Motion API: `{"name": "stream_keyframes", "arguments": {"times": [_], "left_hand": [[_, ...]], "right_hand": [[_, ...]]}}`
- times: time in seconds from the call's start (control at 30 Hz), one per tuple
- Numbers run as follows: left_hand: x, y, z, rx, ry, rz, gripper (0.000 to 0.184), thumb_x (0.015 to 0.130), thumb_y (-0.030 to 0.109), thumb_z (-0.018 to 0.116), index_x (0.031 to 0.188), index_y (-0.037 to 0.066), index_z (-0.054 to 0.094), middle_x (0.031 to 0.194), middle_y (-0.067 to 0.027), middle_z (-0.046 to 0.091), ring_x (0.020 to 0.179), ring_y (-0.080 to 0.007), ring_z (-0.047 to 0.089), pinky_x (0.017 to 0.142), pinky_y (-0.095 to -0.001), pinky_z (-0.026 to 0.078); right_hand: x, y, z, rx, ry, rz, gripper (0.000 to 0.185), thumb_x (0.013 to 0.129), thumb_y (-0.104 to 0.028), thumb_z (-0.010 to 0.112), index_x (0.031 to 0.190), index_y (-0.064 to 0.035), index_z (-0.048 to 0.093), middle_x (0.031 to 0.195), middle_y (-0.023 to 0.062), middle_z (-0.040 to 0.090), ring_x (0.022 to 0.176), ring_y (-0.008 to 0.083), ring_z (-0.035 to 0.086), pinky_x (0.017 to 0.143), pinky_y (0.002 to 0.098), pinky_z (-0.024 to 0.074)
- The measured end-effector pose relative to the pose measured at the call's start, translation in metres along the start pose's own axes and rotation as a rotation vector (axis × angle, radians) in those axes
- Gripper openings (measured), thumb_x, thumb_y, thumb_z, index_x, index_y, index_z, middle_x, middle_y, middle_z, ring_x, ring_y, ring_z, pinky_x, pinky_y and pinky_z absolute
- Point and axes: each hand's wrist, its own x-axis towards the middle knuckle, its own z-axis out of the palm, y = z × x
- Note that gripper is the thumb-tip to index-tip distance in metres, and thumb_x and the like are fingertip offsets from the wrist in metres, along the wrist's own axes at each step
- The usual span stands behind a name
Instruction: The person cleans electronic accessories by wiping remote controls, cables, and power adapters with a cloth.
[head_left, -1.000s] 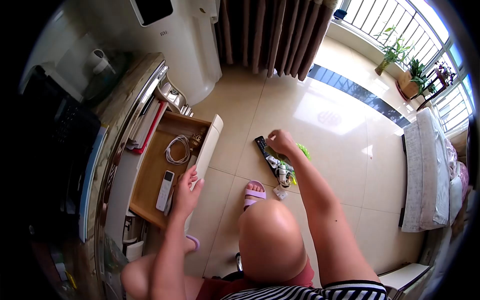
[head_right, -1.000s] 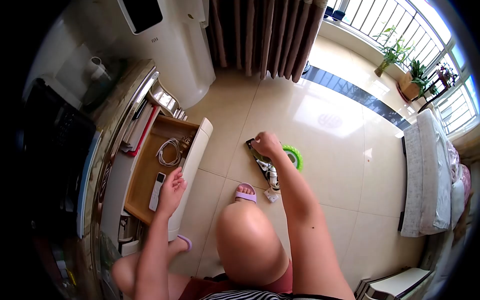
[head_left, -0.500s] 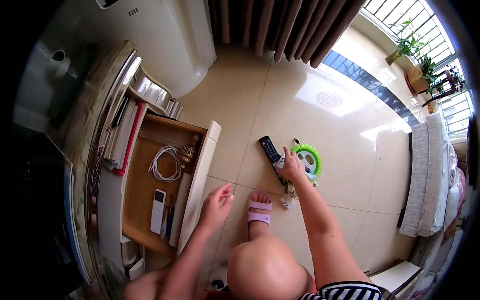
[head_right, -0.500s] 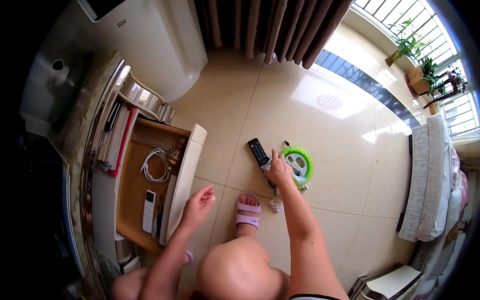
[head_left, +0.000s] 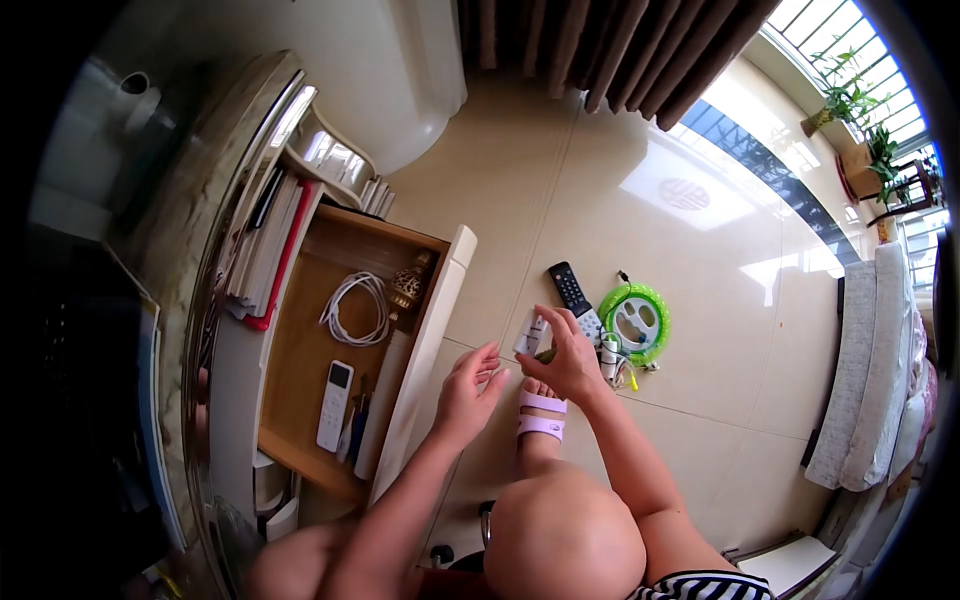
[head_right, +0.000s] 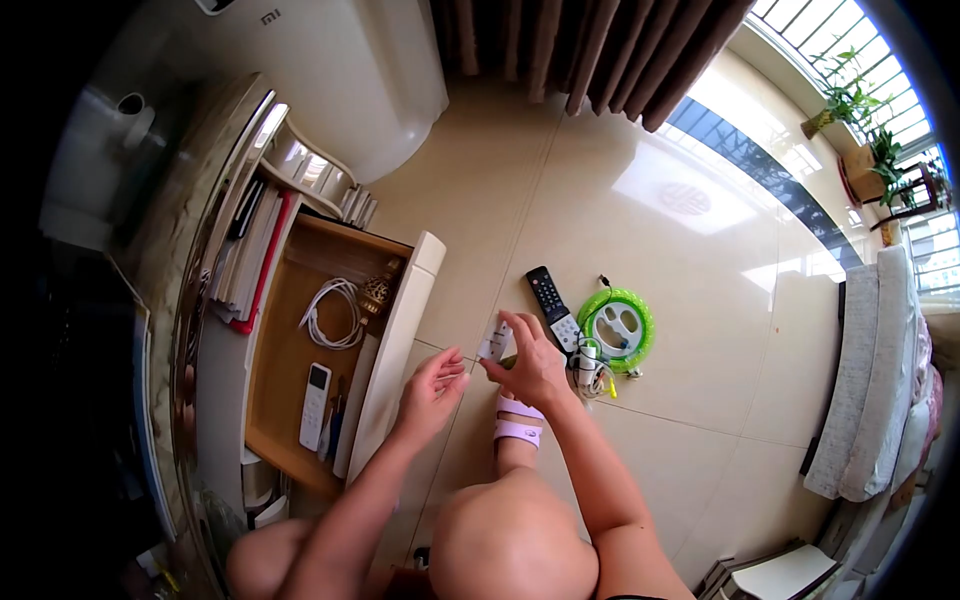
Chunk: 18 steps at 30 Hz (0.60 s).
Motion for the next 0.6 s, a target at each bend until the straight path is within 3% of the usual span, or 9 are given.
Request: {"name": "stream_keyframes", "arguments": {"times": [0.17, 0.23, 0.33, 0.6], "left_hand": [[-0.003, 0.025, 0.001, 0.237, 0.14, 0.086, 0.051, 0.081, 0.014, 0.071, 0.126, 0.001, 0.05, 0.114, -0.0185, 0.06, 0.099, -0.0331, 0.063, 0.077, -0.0385, 0.054], [-0.005, 0.03, -0.005, 0.292, 0.199, 0.105, 0.047, 0.082, 0.017, 0.071, 0.122, 0.0, 0.053, 0.109, -0.0201, 0.062, 0.093, -0.0356, 0.064, 0.073, -0.0408, 0.054], [-0.006, 0.04, -0.008, 0.35, 0.247, 0.179, 0.037, 0.088, 0.024, 0.064, 0.112, -0.003, 0.06, 0.099, -0.0211, 0.066, 0.085, -0.0361, 0.066, 0.072, -0.0406, 0.054], [-0.012, 0.041, -0.012, 0.315, 0.247, 0.213, 0.031, 0.094, 0.018, 0.055, 0.115, -0.005, 0.059, 0.099, -0.0225, 0.066, 0.088, -0.0373, 0.065, 0.074, -0.0421, 0.054]], "right_hand": [[-0.006, -0.045, 0.006, -0.032, -0.05, -0.173, 0.072, 0.062, -0.012, 0.077, 0.128, -0.0107, 0.048, 0.121, 0.0122, 0.052, 0.1, 0.0324, 0.06, 0.077, 0.0408, 0.053], [-0.006, -0.054, 0.008, -0.066, 0.017, -0.269, 0.07, 0.062, -0.018, 0.08, 0.125, -0.011, 0.051, 0.116, 0.0108, 0.055, 0.089, 0.0309, 0.063, 0.068, 0.0397, 0.0534], [-0.007, -0.065, 0.004, -0.069, 0.026, -0.279, 0.068, 0.063, -0.02, 0.079, 0.124, -0.0095, 0.051, 0.114, 0.0112, 0.055, 0.088, 0.0303, 0.063, 0.067, 0.0393, 0.0533], [-0.008, -0.076, 0.001, -0.09, 0.067, -0.327, 0.064, 0.064, -0.023, 0.078, 0.12, -0.0053, 0.054, 0.11, 0.0127, 0.056, 0.087, 0.0294, 0.062, 0.07, 0.0384, 0.053]]}}
